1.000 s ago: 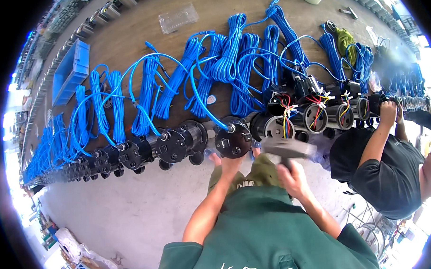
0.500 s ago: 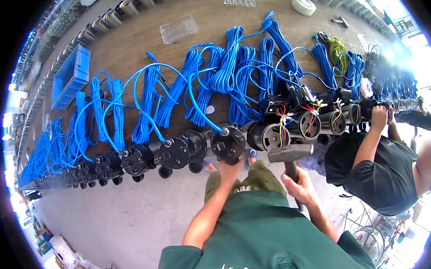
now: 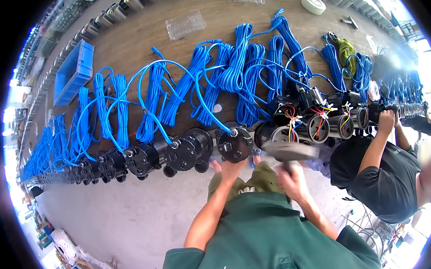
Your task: The person assembles water pumps by fitting components together and tapping them into place with a hammer.
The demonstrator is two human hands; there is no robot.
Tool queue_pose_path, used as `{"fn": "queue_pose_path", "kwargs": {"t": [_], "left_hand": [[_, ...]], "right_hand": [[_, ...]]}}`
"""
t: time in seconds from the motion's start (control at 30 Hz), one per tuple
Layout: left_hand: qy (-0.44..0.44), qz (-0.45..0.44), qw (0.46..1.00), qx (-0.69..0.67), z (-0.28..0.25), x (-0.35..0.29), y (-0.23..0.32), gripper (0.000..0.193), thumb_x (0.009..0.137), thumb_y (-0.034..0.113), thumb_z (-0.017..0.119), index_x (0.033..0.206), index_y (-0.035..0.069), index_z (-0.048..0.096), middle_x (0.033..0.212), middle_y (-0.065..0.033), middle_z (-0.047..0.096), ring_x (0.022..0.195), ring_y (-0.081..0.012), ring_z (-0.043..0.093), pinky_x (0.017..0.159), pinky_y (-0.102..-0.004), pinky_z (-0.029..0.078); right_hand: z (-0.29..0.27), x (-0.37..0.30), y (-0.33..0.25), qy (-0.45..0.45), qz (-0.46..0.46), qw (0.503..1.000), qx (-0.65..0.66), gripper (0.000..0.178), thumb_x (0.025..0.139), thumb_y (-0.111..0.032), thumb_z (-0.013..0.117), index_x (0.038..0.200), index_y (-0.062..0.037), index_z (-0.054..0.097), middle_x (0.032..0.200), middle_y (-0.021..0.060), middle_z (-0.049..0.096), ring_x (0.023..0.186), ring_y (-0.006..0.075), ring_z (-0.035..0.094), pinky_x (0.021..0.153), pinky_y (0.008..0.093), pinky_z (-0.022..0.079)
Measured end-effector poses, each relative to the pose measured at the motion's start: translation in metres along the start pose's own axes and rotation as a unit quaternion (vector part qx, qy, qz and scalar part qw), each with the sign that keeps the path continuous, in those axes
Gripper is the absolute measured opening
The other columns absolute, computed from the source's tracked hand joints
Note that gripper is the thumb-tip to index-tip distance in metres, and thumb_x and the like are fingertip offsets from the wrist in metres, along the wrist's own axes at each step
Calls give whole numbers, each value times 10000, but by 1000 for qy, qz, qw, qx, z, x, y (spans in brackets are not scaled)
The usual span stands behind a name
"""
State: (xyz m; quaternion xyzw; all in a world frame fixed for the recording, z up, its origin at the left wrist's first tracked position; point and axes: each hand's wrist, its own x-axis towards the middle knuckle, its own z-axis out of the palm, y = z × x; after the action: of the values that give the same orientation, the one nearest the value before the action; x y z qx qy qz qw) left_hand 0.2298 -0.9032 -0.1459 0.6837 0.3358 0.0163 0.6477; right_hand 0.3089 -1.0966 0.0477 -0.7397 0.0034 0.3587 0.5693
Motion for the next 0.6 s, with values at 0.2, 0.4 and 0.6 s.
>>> {"fn": "queue_pose_path", "kwargs": {"t": [0.2,0.4,0.6], "left_hand": [[1,-89,993,-75,-6,-5,-11,488,751,187,892,1151,54,646,916,-41,673,769,-160,615,695,-336,478],[-91,-132,982,-103,-21,-14,0,391,787,160,889,1026,55,598,698,19,572,469,-76,494,399,-251,391],[-64,-52,996,33,-20,-8,-1,435,778,253,890,1093,52,668,786,-27,649,651,-147,623,584,-333,517]], "right_hand": [[-25,-2,9,-36,2,989,-146,248,952,-205,707,839,-10,604,675,-10,562,638,84,476,561,311,408],[-39,-14,-3,-16,86,995,48,245,986,-250,718,894,-74,574,659,-36,527,503,41,448,459,242,360],[-19,-26,3,27,-1,992,-119,269,925,-229,756,864,-14,607,609,-25,527,596,81,408,530,313,384]]}}
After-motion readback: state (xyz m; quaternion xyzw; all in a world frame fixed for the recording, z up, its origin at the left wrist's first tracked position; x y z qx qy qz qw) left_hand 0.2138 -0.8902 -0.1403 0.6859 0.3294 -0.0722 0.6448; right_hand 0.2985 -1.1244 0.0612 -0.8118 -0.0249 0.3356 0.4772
